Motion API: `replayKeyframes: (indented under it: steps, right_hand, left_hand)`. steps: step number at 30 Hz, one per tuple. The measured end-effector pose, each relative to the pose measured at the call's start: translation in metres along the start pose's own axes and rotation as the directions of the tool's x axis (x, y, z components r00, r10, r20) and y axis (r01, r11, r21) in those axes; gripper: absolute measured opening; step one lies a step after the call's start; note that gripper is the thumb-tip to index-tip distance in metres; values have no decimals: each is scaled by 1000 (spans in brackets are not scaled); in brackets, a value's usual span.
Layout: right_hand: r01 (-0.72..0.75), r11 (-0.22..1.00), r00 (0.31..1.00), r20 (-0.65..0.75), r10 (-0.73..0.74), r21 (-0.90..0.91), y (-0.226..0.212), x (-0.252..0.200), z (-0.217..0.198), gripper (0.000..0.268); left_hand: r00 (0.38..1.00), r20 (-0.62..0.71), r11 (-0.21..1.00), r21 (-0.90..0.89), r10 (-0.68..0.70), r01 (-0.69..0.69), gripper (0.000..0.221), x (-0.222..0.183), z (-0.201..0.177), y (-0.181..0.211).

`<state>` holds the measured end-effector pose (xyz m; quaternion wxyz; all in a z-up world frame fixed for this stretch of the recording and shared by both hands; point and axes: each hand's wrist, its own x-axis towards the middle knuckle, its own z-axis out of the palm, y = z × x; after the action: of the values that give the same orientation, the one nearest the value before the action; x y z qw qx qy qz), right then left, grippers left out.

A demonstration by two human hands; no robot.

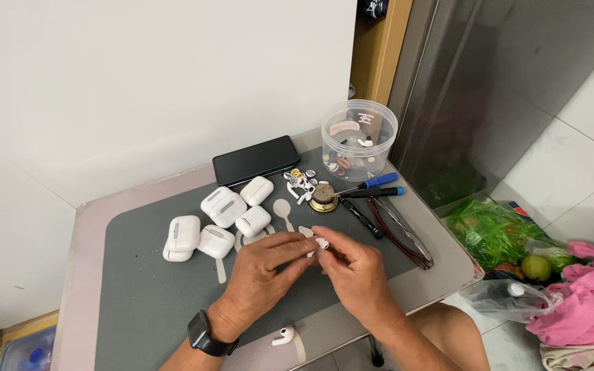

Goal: Repair a small wireless earbud by prying or scraping a component with a precision tool

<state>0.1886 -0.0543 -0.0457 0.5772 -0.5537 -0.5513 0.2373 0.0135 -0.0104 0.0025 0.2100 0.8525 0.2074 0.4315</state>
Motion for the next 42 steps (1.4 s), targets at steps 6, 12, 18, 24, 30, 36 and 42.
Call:
replayKeyframes:
  steps: [6, 12, 18, 24, 30, 36, 42]
  right_hand:
    - [-129, 991, 983, 138, 124, 23, -2, 2, 1, 43]
    - [-114, 992, 970, 210, 122, -53, -9, 4, -1, 48]
    - [-311, 949, 934, 202, 296, 45, -6, 4, 2, 44]
    - [-105, 989, 982, 166, 87, 100, -6, 4, 5, 35]
    - [-158, 981, 964, 198, 179, -116, -18, 5, 6, 36]
    - [-175, 976, 957, 210, 200, -131, -18, 3, 7, 37]
    - [-161, 979, 960, 212, 185, -125, -19, 0, 6, 38]
  left_hand:
    - [1000, -3, 1000, 7, -13, 13, 18, -1, -1, 1]
    - [999, 28, 998, 50, 30, -31, 19, -1, 0, -2]
    - [938, 20, 919, -196, -346, 343, 13, 0, 1, -10]
    - [793, 53, 682, -477, -607, 555, 18, -4, 3, -22]
    - [750, 181, 599, -496, -636, 628, 16, 1, -9, -17]
    - [798, 176, 637, -516, -576, 574, 15, 0, -10, -18]
    - [778, 212, 639, -467, -591, 612, 19, 2, -16, -17]
